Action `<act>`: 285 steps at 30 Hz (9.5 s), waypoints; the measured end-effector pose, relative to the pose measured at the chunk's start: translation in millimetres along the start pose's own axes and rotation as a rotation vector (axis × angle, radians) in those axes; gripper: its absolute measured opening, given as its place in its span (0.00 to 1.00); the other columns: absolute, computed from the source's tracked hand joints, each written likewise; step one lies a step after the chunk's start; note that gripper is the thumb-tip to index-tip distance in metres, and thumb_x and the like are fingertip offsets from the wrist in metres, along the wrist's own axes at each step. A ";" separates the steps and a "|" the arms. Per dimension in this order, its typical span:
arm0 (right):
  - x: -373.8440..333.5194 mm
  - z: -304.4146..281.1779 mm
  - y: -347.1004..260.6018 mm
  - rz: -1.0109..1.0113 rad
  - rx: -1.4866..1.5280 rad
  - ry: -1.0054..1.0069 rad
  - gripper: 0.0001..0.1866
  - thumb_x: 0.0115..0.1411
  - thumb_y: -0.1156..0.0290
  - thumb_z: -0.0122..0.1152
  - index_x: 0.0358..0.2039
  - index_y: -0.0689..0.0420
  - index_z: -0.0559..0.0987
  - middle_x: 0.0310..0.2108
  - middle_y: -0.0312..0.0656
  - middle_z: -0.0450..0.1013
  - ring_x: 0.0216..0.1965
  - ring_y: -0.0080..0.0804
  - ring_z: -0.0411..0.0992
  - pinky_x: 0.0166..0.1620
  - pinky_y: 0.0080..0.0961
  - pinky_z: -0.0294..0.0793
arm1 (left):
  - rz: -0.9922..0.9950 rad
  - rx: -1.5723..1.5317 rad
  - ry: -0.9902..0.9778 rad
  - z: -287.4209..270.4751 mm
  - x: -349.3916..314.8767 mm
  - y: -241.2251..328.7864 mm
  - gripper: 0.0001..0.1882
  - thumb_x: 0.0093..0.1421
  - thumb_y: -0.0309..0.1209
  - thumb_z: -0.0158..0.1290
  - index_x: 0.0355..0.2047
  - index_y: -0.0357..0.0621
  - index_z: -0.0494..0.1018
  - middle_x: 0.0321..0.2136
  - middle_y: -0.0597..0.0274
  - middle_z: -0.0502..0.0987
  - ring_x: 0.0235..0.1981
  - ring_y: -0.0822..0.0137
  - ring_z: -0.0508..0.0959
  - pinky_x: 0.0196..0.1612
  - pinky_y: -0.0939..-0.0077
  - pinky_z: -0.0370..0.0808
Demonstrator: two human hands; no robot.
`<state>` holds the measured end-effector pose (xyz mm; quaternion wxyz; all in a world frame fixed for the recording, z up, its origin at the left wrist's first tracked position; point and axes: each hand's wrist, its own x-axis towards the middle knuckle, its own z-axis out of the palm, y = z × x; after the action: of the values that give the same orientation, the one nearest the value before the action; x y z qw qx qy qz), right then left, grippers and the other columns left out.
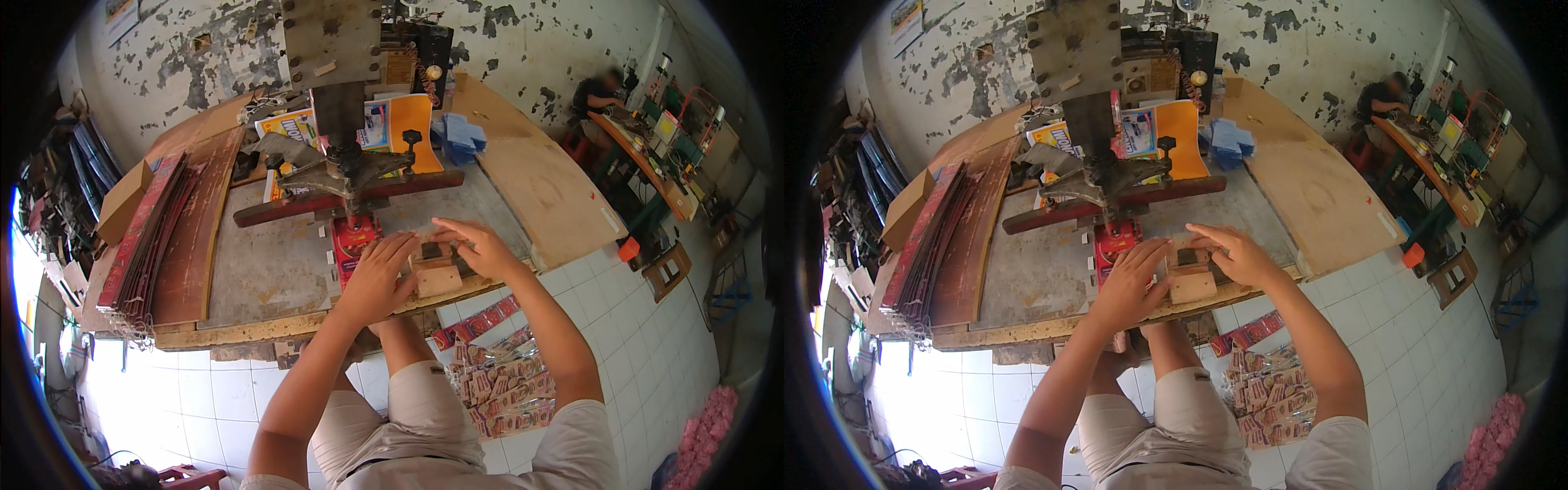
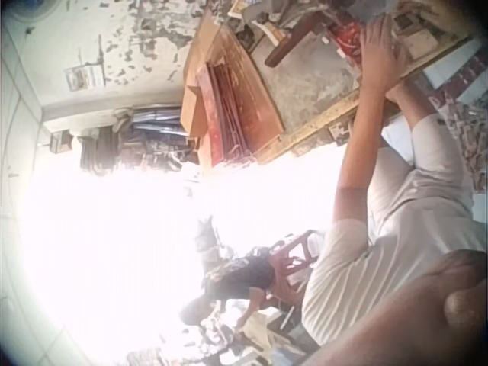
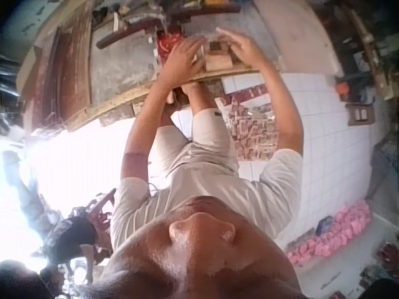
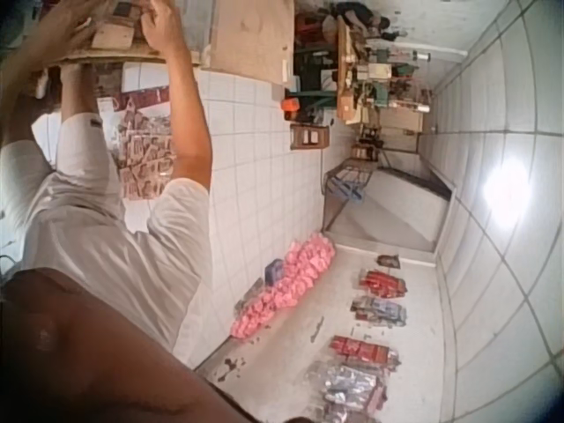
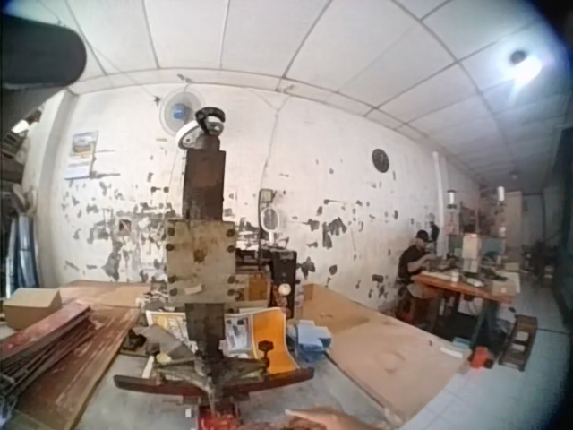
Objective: The person places long red cardboard packaging strips onto a jig and uses a wooden block to apply adhesive labels to them.
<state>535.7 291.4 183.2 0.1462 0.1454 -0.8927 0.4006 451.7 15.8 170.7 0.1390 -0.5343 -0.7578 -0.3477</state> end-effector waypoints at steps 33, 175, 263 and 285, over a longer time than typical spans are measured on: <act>-23.8 16.7 16.6 -0.049 0.053 0.270 0.30 0.61 0.79 0.77 0.64 0.55 0.79 0.47 0.41 0.87 0.54 0.34 0.84 0.63 0.37 0.78 | -0.027 -0.173 0.108 14.6 11.6 -12.2 0.17 0.60 0.18 0.64 0.50 0.36 0.83 0.46 0.49 0.86 0.48 0.47 0.84 0.54 0.56 0.82; 64.1 118.3 -10.2 -0.046 -0.538 0.276 0.42 0.60 0.33 0.71 0.55 0.61 0.85 0.55 0.52 0.75 0.57 0.52 0.72 0.61 0.46 0.70 | -0.350 0.287 -0.018 16.9 -71.4 36.9 0.37 0.67 0.45 0.62 0.69 0.36 0.69 0.74 0.41 0.65 0.75 0.38 0.64 0.76 0.37 0.57; 68.3 115.5 -21.5 -0.015 -0.521 0.251 0.36 0.59 0.42 0.77 0.54 0.61 0.83 0.58 0.48 0.76 0.60 0.51 0.73 0.63 0.48 0.69 | -0.335 0.257 0.027 21.0 -78.1 28.6 0.40 0.68 0.49 0.59 0.73 0.37 0.66 0.73 0.40 0.66 0.76 0.40 0.63 0.77 0.38 0.57; 72.9 120.4 -31.9 -0.154 -0.229 0.229 0.21 0.57 0.65 0.81 0.44 0.58 0.78 0.54 0.43 0.80 0.52 0.50 0.78 0.56 0.45 0.77 | -0.265 0.265 0.102 26.2 -88.1 24.3 0.36 0.67 0.49 0.61 0.67 0.35 0.71 0.72 0.41 0.68 0.75 0.41 0.65 0.77 0.41 0.59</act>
<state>463.6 169.4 155.6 0.2926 0.1491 -0.8963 0.2981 512.3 -24.8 109.7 0.1993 -0.3884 -0.8528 -0.2867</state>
